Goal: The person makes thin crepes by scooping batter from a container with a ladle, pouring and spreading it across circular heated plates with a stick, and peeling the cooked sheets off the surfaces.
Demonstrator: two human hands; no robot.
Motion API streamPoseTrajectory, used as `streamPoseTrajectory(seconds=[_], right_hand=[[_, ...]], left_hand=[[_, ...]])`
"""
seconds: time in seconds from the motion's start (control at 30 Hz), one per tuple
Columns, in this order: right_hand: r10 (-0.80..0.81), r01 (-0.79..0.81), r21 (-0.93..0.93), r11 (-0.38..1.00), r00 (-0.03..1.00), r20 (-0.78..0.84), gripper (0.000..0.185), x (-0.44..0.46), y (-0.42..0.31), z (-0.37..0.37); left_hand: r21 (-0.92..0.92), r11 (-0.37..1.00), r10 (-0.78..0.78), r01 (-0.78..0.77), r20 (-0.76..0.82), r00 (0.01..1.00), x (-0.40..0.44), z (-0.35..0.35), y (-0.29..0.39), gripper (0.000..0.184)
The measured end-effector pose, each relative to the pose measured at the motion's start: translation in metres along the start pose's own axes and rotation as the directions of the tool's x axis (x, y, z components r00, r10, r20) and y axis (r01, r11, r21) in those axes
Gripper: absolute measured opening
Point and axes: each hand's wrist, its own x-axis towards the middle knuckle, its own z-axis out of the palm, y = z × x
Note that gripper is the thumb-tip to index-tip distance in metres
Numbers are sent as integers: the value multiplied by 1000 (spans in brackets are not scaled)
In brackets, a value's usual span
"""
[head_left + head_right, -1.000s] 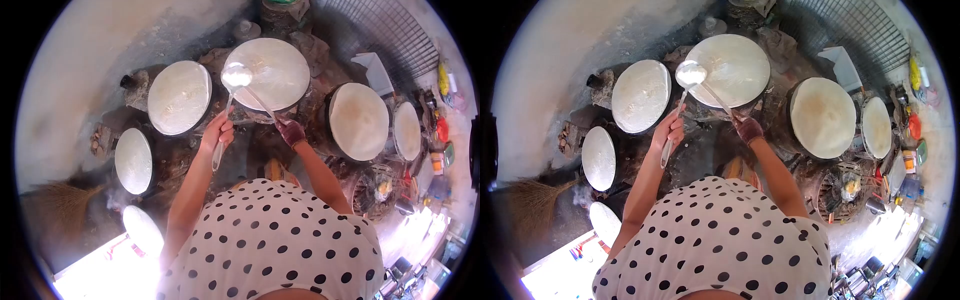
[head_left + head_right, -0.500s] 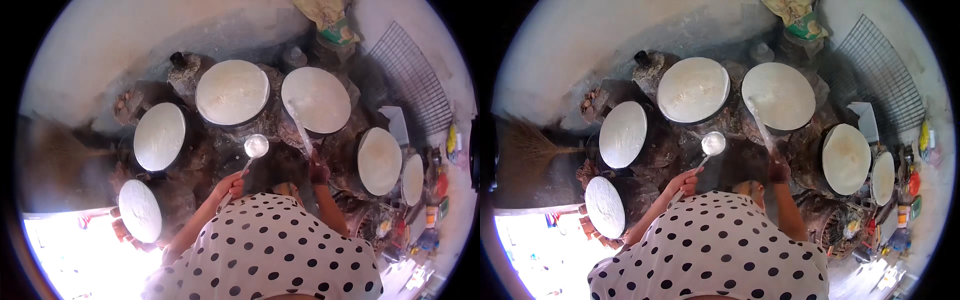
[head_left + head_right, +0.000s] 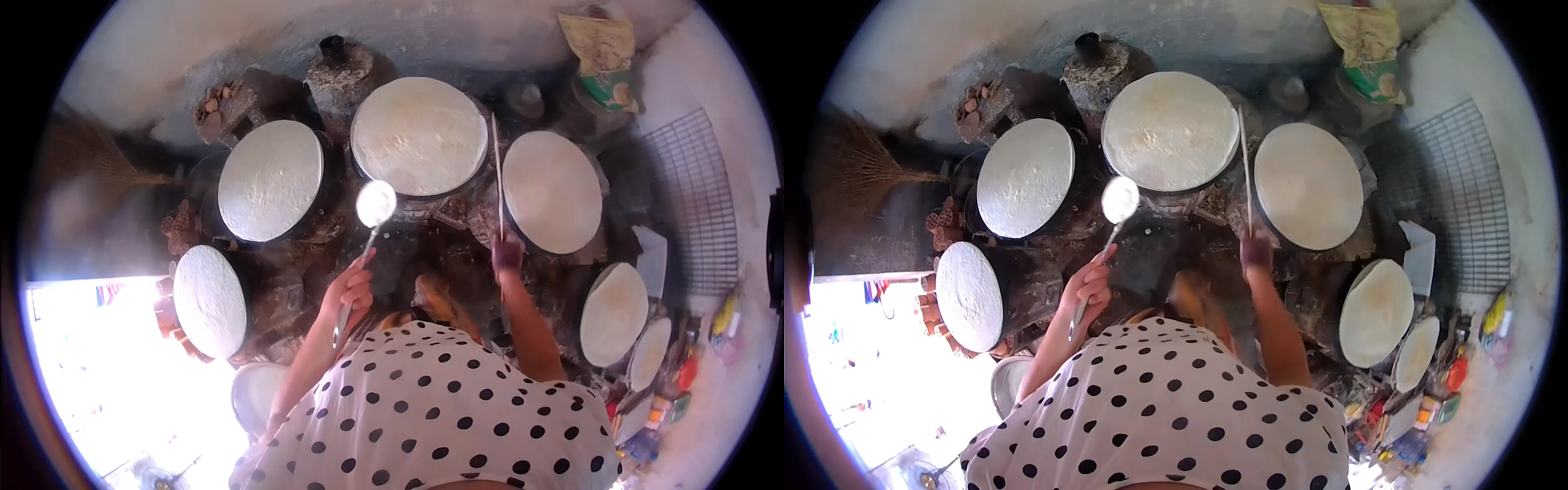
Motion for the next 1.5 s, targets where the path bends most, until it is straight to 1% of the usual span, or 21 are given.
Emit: streamPoseTrajectory(seconds=[0.03, 0.07, 0.1, 0.17, 0.27, 0.4, 0.6, 0.77, 0.83, 0.9, 0.97, 1.0, 1.07, 1.1, 1.17, 1.2, 1.23, 1.27, 1.33, 1.37, 1.5], right_hand=[[87, -105, 173, 979, 990, 108, 38, 39, -24, -1], [172, -235, 317, 919, 961, 214, 35, 77, -48, -2], [176, -372, 534, 759, 907, 383, 33, 121, -47, 14], [241, -393, 447, 804, 902, 359, 32, 184, -79, 22], [372, -514, 459, 724, 852, 368, 29, 269, -98, 56], [291, -326, 171, 930, 936, 198, 49, 298, -119, 67], [148, -144, -47, 988, 983, 107, 57, 272, -164, 41], [17, -45, 189, 981, 989, 147, 54, 248, -160, 25], [-105, 126, 302, 945, 991, -85, 51, 234, -162, 19], [-202, 225, 280, 933, 973, -107, 36, 229, -175, -9], [-146, 149, 406, 902, 989, -38, 33, 256, -166, -19], [-125, 119, 446, 887, 992, -17, 32, 266, -161, -24], [78, -282, 554, 783, 929, 362, 37, 265, -140, -29], [-9, -292, 680, 673, 915, 402, 32, 248, -121, -17], [257, -468, 533, 705, 869, 422, 37, 216, -88, 10], [279, -390, 491, 779, 917, 284, 35, 205, -45, 54], [334, -525, 658, 540, 851, 405, 30, 153, -66, 29], [347, -538, 552, 638, 840, 418, 26, 120, -59, 16], [400, -601, 657, 455, 797, 452, 32, 66, -25, -21], [367, -640, 759, 117, 738, 566, 42, 52, 36, -29], [536, -492, 850, 188, 777, 330, 45, -41, 181, -234]], left_hand=[[-113, 993, 44, -36, 74, 996, -1, 2, -1, 40], [223, 957, 196, -185, -28, 980, -17, 16, -4, 42], [223, 957, 201, -187, -42, 979, -23, 19, -5, 42], [608, 725, 456, -323, -72, 887, -25, 27, -4, 43], [371, 872, 398, -320, -156, 904, -4, 34, 6, 40], [-51, 950, 296, -308, -166, 941, 17, 19, 0, 37], [-18, 930, 347, -367, -290, 892, 10, 26, -14, 38], [-81, 905, 386, -417, -253, 887, 4, 13, -19, 38], [-138, 894, 389, -426, -234, 891, -2, 11, -17, 39], [-413, 811, 369, -415, -189, 910, -16, 13, -13, 40], [-437, 780, 424, -448, -157, 892, -36, 30, -13, 44], [-59, 829, 533, -557, -224, 816, -48, 42, -14, 45], [536, 673, 695, -509, -226, 682, -59, 44, -20, 47], [543, 672, 691, -504, -216, 689, -59, 45, -22, 47], [511, 736, 621, -445, -245, 745, -47, 52, -18, 47], [401, 805, 543, -437, -203, 815, -43, 43, -18, 44], [312, 870, 451, -382, -186, 873, -36, 33, -18, 42], [221, 918, 369, -330, -171, 914, -31, 23, -18, 40], [279, 939, 271, -203, -232, 934, -14, 16, -28, 37], [297, 939, 238, -174, -195, 952, -5, 12, -35, 38], [366, 927, 115, -88, -54, 992, 27, -1, -89, 39]])
